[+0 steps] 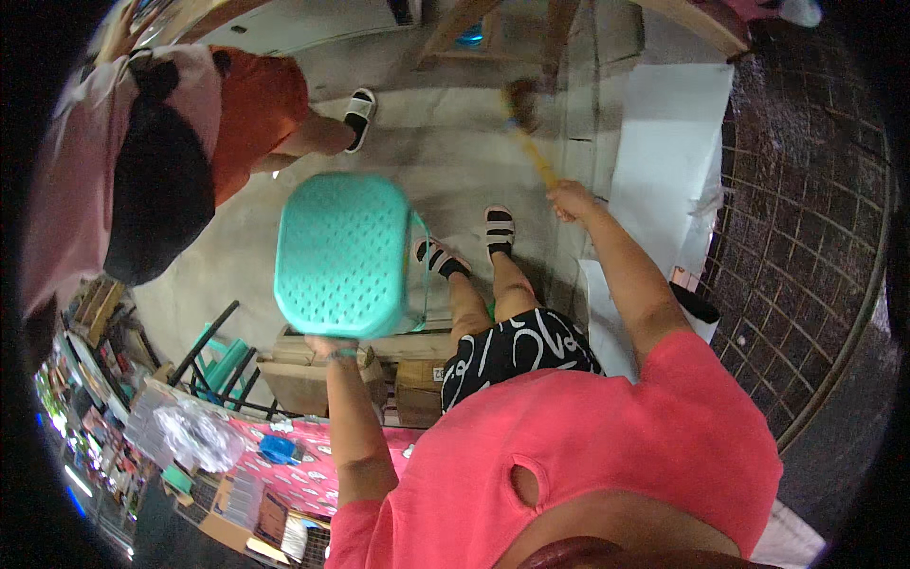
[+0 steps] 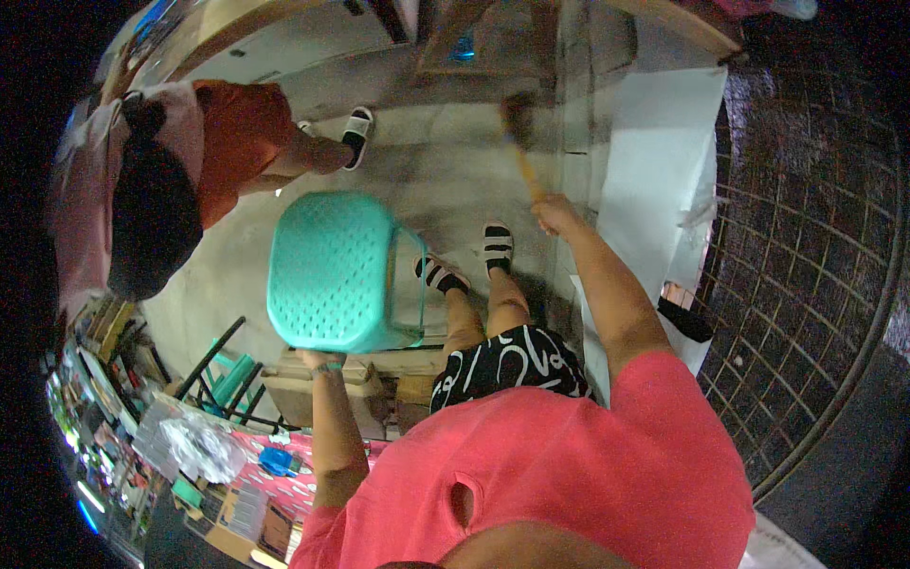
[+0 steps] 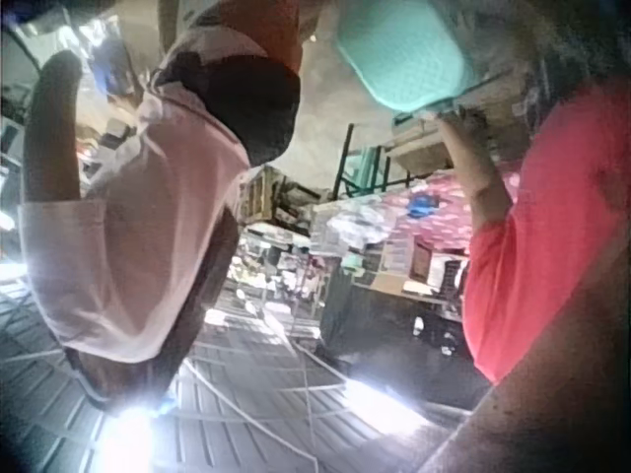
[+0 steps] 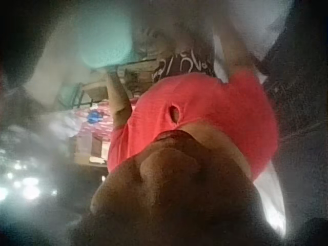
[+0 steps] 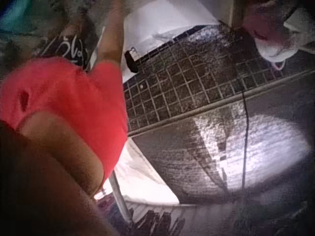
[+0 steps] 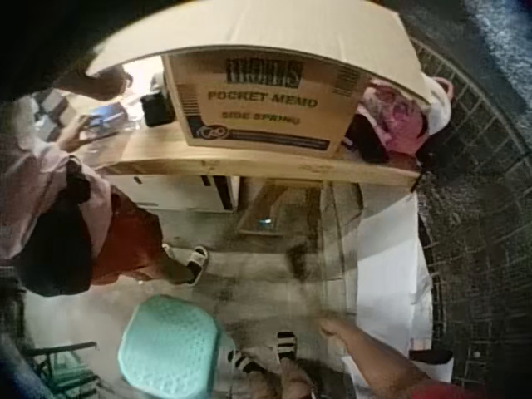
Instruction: The person sweeps debris from a concrete floor into a dustpan using a small broom and then places stacks of purple notebooks into a cardboard box on a table.
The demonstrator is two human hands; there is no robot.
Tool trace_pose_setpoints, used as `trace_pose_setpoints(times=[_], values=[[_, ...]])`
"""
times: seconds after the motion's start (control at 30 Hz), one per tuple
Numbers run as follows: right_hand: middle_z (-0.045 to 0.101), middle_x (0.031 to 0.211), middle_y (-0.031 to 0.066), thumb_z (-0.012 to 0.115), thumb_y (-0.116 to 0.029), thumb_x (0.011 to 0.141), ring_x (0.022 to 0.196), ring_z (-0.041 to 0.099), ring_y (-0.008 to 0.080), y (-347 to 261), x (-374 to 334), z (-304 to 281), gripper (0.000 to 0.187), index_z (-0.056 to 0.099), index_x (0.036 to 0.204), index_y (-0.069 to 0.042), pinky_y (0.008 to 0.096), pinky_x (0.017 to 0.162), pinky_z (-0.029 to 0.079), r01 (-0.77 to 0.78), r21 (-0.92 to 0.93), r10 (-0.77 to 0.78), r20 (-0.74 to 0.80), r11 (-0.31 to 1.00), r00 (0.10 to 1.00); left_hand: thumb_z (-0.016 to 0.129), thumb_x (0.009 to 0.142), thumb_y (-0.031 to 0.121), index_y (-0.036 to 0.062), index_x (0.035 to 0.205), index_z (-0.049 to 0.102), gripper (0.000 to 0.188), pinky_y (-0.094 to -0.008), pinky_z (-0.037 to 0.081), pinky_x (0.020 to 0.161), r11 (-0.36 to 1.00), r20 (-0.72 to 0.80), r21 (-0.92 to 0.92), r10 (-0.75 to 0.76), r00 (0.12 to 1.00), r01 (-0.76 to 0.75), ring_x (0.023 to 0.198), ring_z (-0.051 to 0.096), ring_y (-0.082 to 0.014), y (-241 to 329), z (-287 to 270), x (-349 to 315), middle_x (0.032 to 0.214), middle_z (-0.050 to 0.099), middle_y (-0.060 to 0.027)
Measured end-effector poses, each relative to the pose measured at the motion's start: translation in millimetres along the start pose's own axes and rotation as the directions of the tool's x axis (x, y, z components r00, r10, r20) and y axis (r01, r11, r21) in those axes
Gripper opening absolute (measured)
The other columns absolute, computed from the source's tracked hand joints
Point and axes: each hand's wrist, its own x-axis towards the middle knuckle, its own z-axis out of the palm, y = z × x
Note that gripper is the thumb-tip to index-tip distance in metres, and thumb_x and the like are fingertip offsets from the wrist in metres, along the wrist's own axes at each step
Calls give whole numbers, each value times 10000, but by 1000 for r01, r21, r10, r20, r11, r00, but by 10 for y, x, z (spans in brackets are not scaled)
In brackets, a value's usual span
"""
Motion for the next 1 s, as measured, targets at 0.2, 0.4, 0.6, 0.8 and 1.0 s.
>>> trace_pose_setpoints(times=[0.2,0.4,0.6,0.8,1.0], values=[[614,788,68,674,-106,716,575,517,100,-829,-1361,-171,558,498,1245,-123,257,512,429,368,-456,-310,200,810,930,125,857,549,79,1323,353,700,-490,301,1007,983,20,-181,29,999,-25,1213,369,-338,-517,914,-309,1350,369,-132],[607,966,220,649,-63,680,888,607,296,-1563,-2591,-729,493,534,1157,-16,329,803,442,574,-739,-654,243,353,716,226,840,599,46,1316,351,740,-471,320,980,981,-69,-49,-190,979,187,1176,408,-333,-970,1519,-286,1316,405,-154],[568,977,271,623,-49,714,896,601,348,-1913,-3545,-417,489,507,1187,-17,360,775,451,409,-895,-652,205,177,730,284,809,635,-9,1323,319,825,-443,285,998,953,168,198,-264,950,230,1190,393,-330,-1737,1937,153,1322,375,-219],[619,908,228,576,-84,799,712,623,315,-1619,-3298,1,442,473,1225,-23,339,652,477,590,-807,-677,439,-9,590,334,856,543,42,1367,252,720,-401,259,1026,815,351,577,-195,916,-48,1256,325,-314,-2353,1775,1257,1358,335,-212],[529,686,44,557,-212,853,459,446,85,-1133,-2710,960,391,455,1200,-65,204,386,354,247,-123,-193,338,961,921,423,874,477,66,1329,345,618,-373,315,1000,707,539,666,-234,809,-240,1274,301,-275,-1033,1587,548,1395,286,-161]])
